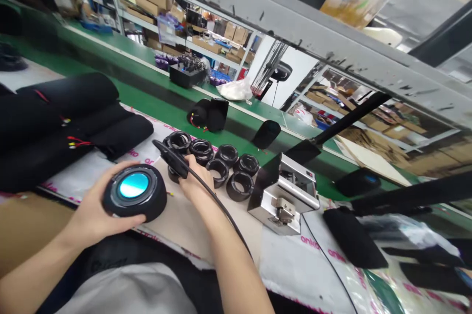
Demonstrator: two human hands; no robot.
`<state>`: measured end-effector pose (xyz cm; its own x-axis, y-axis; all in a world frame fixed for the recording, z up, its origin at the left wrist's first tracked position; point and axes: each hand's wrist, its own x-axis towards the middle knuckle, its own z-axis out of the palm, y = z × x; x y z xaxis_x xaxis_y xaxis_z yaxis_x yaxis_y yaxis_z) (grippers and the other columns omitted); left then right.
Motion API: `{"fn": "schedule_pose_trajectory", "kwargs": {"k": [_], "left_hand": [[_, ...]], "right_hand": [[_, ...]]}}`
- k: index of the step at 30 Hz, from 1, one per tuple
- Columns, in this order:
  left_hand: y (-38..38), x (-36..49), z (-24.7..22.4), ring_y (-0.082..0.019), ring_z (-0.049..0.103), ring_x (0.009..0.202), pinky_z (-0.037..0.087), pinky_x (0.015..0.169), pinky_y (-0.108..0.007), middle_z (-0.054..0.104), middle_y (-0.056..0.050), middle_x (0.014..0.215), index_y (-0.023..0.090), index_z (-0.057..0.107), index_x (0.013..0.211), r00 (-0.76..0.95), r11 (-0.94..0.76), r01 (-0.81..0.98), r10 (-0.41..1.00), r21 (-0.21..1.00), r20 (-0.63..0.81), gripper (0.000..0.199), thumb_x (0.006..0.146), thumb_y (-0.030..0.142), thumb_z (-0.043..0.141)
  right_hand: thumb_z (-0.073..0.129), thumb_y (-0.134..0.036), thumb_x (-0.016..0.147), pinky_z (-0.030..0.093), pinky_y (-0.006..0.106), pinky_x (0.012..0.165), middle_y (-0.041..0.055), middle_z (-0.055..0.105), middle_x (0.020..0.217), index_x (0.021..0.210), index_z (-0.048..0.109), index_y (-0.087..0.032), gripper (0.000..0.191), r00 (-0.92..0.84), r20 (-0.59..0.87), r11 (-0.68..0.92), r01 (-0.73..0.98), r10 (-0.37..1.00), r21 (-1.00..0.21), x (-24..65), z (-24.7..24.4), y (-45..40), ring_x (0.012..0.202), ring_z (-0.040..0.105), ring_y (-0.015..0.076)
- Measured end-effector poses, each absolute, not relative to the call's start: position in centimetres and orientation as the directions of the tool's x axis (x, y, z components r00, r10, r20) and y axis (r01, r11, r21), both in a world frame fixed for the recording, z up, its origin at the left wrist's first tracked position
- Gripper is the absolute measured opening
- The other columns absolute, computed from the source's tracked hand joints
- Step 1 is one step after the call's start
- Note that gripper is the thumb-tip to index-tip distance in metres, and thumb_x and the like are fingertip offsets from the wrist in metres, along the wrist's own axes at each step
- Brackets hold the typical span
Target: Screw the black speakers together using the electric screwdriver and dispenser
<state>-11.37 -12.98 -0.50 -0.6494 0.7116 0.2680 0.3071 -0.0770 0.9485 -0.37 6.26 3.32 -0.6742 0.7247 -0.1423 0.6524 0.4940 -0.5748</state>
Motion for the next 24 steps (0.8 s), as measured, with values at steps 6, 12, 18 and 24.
{"fn": "schedule_pose_trajectory", "kwargs": {"k": [6, 12, 18, 24], "left_hand": [[-12.8, -10.3, -1.0, -0.041, 0.067, 0.143, 0.061, 0.117, -0.053, 0.064, -0.013, 0.158, 0.028, 0.052, 0.158, -0.572, -0.071, 0.299, 0.785, 0.952, 0.238, 0.098, 0.073, 0.043, 0.097], [-9.7, -12.1, -1.8, -0.043, 0.063, 0.146, 0.053, 0.125, -0.056, 0.062, -0.014, 0.160, 0.030, 0.048, 0.164, -0.200, -0.289, 0.381, 0.902, 0.879, 0.383, 0.112, 0.067, 0.049, 0.100], [-6.6, -13.9, -2.4, -0.049, 0.054, 0.151, 0.051, 0.123, -0.063, 0.054, -0.018, 0.164, 0.029, 0.046, 0.168, 0.128, -0.496, 0.348, 0.866, 0.796, 0.484, 0.120, 0.064, 0.055, 0.101], [-6.8, -13.3, -2.4, -0.044, 0.065, 0.144, 0.060, 0.116, -0.056, 0.062, -0.015, 0.161, 0.037, 0.036, 0.173, 0.075, -0.400, 0.094, 0.916, 0.912, 0.394, 0.121, 0.071, 0.044, 0.100]], "right_hand": [[0.080, -0.028, 0.080, 0.062, 0.036, 0.096, -0.0004, 0.079, 0.111, 0.117, 0.060, -0.026, 0.042, -0.628, -0.009, 0.293, 0.375, 0.778, -0.879, 3.8, 5.5, 5.3, 0.097, 0.077, 0.0207], [0.095, -0.029, 0.075, 0.060, 0.026, 0.067, 0.0004, 0.080, 0.097, 0.104, 0.065, -0.023, 0.042, -0.640, 0.110, 0.182, 0.047, 0.760, -0.982, 10.0, 9.6, 2.9, 0.072, 0.070, 0.0134], [0.093, -0.024, 0.081, 0.064, 0.027, 0.082, 0.0014, 0.081, 0.102, 0.108, 0.070, -0.024, 0.035, -0.672, 0.108, 0.191, 0.050, 0.733, -0.980, 12.3, 9.0, 2.0, 0.090, 0.076, 0.0164], [0.087, -0.017, 0.079, 0.062, 0.027, 0.085, -0.0019, 0.079, 0.109, 0.116, 0.071, -0.026, 0.041, -0.794, 0.085, 0.433, 0.236, 0.602, -0.870, 11.8, 9.2, 1.4, 0.096, 0.075, 0.0177]]}}
